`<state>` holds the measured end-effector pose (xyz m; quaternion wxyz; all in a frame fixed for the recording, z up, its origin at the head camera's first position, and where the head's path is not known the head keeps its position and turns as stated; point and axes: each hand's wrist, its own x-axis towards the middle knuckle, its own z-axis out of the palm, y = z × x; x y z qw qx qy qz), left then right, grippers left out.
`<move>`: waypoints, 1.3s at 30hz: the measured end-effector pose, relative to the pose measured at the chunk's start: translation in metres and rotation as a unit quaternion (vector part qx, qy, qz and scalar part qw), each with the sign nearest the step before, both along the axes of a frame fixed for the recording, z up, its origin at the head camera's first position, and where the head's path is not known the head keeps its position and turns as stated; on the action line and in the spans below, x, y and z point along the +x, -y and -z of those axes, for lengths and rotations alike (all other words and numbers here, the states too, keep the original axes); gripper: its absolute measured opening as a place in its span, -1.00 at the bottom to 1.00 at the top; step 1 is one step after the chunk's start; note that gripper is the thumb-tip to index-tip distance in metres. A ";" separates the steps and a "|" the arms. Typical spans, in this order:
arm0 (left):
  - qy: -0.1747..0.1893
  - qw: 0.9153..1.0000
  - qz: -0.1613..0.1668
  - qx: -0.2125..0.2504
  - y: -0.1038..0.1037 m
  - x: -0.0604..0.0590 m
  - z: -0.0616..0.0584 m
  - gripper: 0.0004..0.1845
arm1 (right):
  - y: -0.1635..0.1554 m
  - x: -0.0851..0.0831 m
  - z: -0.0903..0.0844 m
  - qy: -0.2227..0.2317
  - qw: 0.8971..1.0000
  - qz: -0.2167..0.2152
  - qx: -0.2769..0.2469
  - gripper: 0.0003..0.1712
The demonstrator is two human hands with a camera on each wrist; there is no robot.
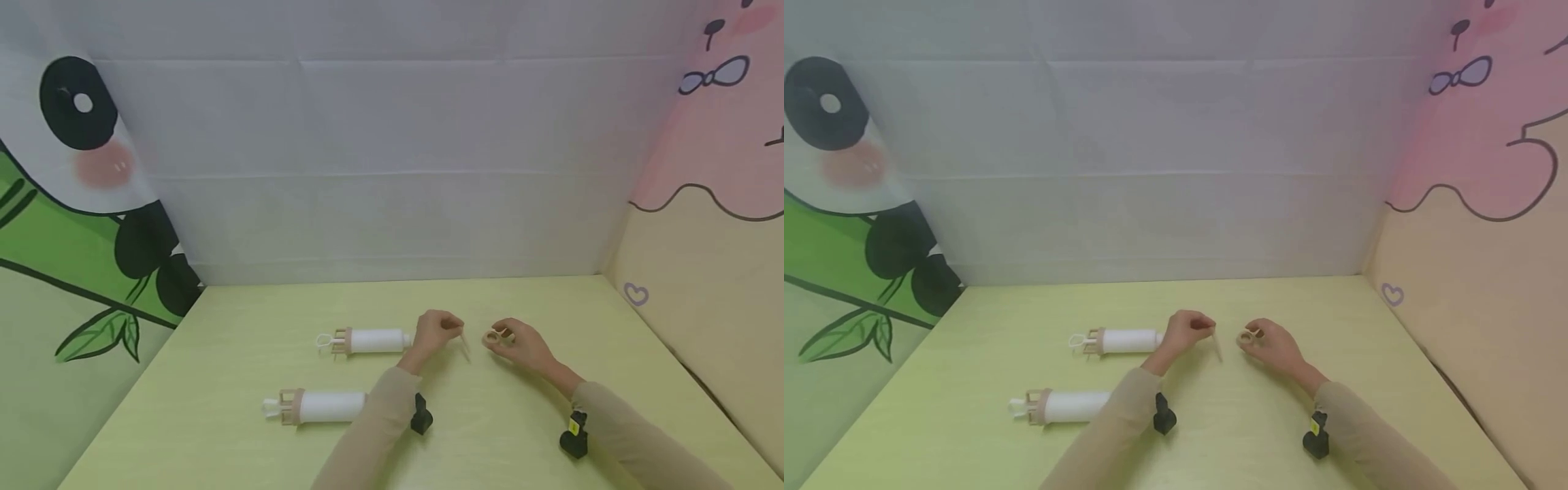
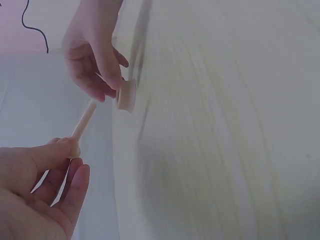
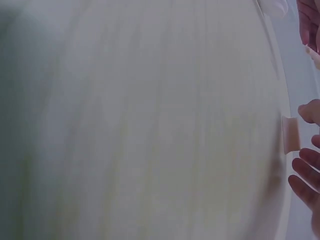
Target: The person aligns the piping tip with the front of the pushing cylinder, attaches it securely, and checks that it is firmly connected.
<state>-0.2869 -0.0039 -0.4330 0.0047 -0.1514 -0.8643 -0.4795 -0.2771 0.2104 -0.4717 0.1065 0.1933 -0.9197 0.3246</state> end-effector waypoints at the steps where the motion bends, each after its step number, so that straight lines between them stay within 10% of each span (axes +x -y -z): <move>1: -0.001 1.000 0.001 0.002 -0.001 0.001 -0.002 -0.91 | 0.000 0.000 0.001 -0.001 1.000 0.001 0.000 -0.56; 22: -0.034 0.999 0.021 -0.022 0.005 0.024 -0.036 -0.88 | 0.008 -0.002 0.001 -0.013 1.000 0.003 0.025 -0.71; 39: -0.048 0.998 0.009 -0.038 0.028 0.028 -0.030 -0.89 | 0.016 0.010 -0.014 -0.058 0.998 -0.022 -0.024 -0.68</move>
